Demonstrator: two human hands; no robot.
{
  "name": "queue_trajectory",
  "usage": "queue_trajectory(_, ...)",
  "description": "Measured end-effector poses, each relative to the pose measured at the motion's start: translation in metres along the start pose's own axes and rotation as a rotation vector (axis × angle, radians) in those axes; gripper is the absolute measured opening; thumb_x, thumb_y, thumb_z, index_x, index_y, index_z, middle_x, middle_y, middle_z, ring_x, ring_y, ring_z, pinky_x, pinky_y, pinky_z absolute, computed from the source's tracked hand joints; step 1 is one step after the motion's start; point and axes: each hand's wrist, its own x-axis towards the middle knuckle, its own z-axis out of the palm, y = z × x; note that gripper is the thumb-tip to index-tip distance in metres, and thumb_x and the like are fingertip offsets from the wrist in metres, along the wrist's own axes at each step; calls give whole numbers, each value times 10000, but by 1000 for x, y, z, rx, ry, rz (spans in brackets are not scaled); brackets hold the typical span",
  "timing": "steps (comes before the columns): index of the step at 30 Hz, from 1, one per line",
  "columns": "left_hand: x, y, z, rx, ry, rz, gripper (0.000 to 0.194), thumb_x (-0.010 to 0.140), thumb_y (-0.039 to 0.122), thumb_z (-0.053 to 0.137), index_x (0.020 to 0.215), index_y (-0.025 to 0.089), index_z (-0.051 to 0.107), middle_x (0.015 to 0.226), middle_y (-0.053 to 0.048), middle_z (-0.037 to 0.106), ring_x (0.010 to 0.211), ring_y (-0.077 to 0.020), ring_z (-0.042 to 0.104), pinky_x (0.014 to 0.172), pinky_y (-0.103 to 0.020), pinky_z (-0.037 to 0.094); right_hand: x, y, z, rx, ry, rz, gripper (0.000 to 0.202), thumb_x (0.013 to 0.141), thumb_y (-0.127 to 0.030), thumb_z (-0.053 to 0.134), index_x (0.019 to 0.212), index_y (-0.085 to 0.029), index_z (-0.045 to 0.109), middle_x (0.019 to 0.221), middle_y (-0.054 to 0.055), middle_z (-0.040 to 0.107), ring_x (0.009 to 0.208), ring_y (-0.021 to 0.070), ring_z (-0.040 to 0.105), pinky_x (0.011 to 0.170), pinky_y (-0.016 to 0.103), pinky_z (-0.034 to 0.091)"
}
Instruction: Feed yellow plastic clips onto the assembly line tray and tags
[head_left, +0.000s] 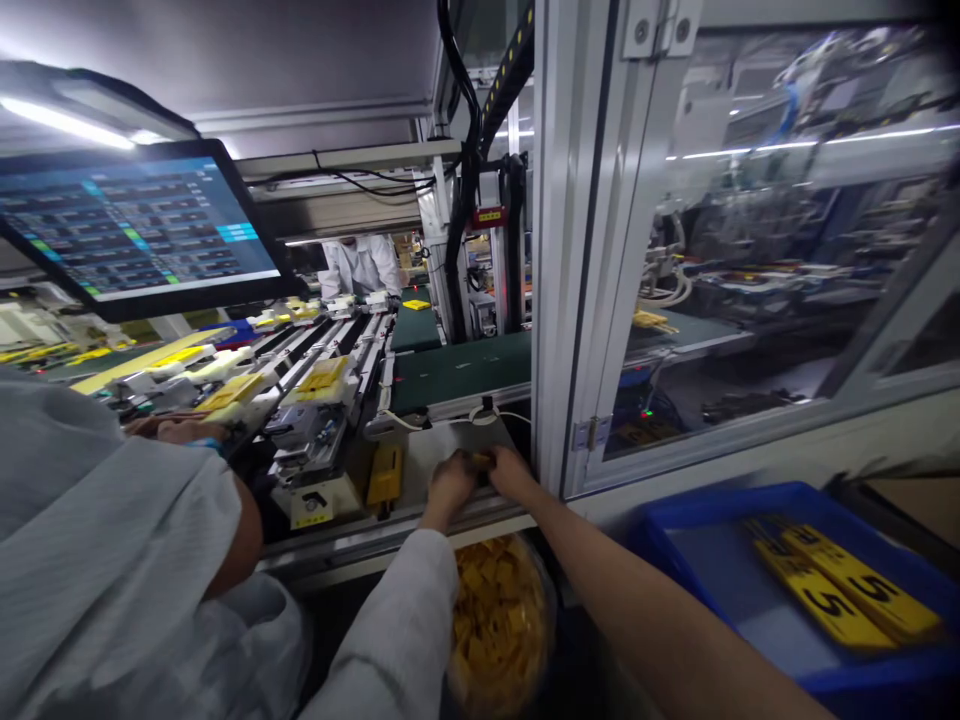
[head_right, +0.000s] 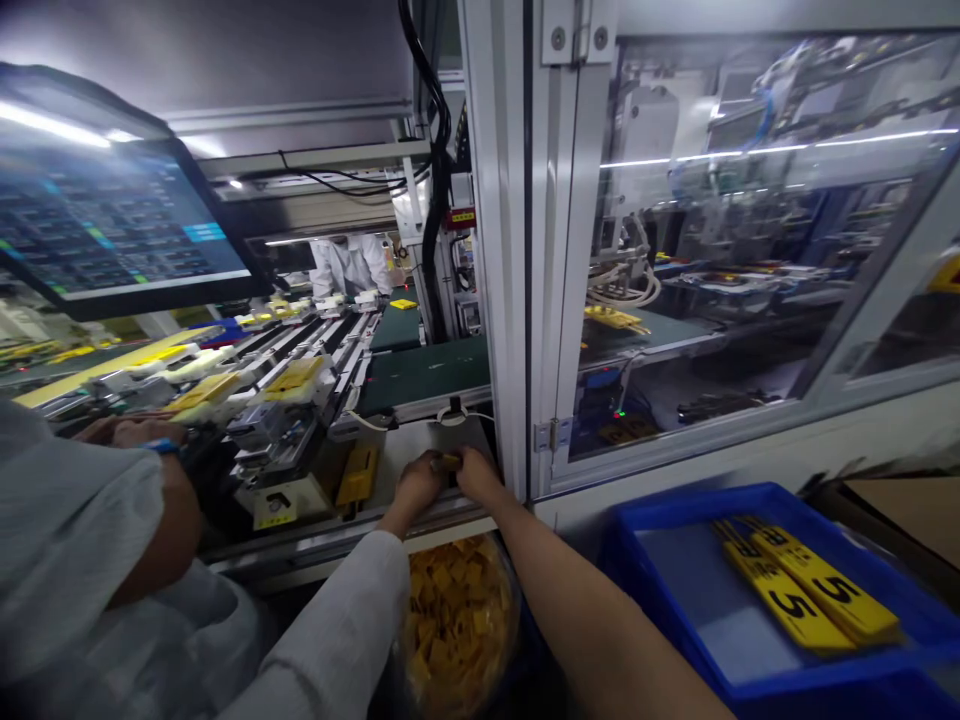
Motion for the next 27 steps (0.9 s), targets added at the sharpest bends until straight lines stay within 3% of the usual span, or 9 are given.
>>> queue_trajectory(4, 1, 2, 0, -10, -7, -7, 451, 991, 543, 399, 1199, 236, 655, 1122, -129, 756, 1040, -261, 710, 819, -319, 504, -2, -3, -3, 9, -15, -19, 298, 845, -93, 569, 1091, -158, 725, 1133, 112, 773, 1070, 207, 699, 908, 254, 491)
queue_trajectory(9, 3, 3, 1, 2, -7, -5, 562, 1003, 582, 320, 1090, 193, 717, 1100, -162, 754, 1047, -287, 698, 857, -338, 496, -2, -3, -3, -8, 13, -6, 223, 897, -182, 559, 1046, -127, 715, 1092, 147, 772, 1025, 222, 705, 869, 271, 490)
queue_trajectory(14, 2, 1, 2, -16, -26, 52, 482, 1003, 553, 370, 1176, 248, 701, 1200, -112, 733, 1097, -263, 676, 899, -309, 483, 1, 0, -1, -18, 22, 7, 213, 872, -115, 562, 1039, -135, 694, 1059, 124, 775, 984, 198, 708, 834, 254, 485)
queue_trajectory(20, 1, 0, 1, -62, -41, 105, 466, 1019, 530, 333, 1283, 293, 635, 1261, -63, 720, 1114, -237, 678, 910, -295, 485, -1, 2, -1, -33, 22, -4, 164, 869, -157, 587, 982, -135, 705, 1028, 131, 774, 971, 218, 707, 822, 275, 492)
queue_trajectory(27, 3, -1, 4, -54, -66, 110, 468, 997, 530, 374, 1317, 288, 614, 1212, -77, 743, 1095, -251, 691, 872, -303, 495, 1, 2, 1, -45, 30, 22, 369, 867, -179, 642, 1234, -145, 610, 1191, 104, 723, 1088, 193, 673, 934, 310, 509)
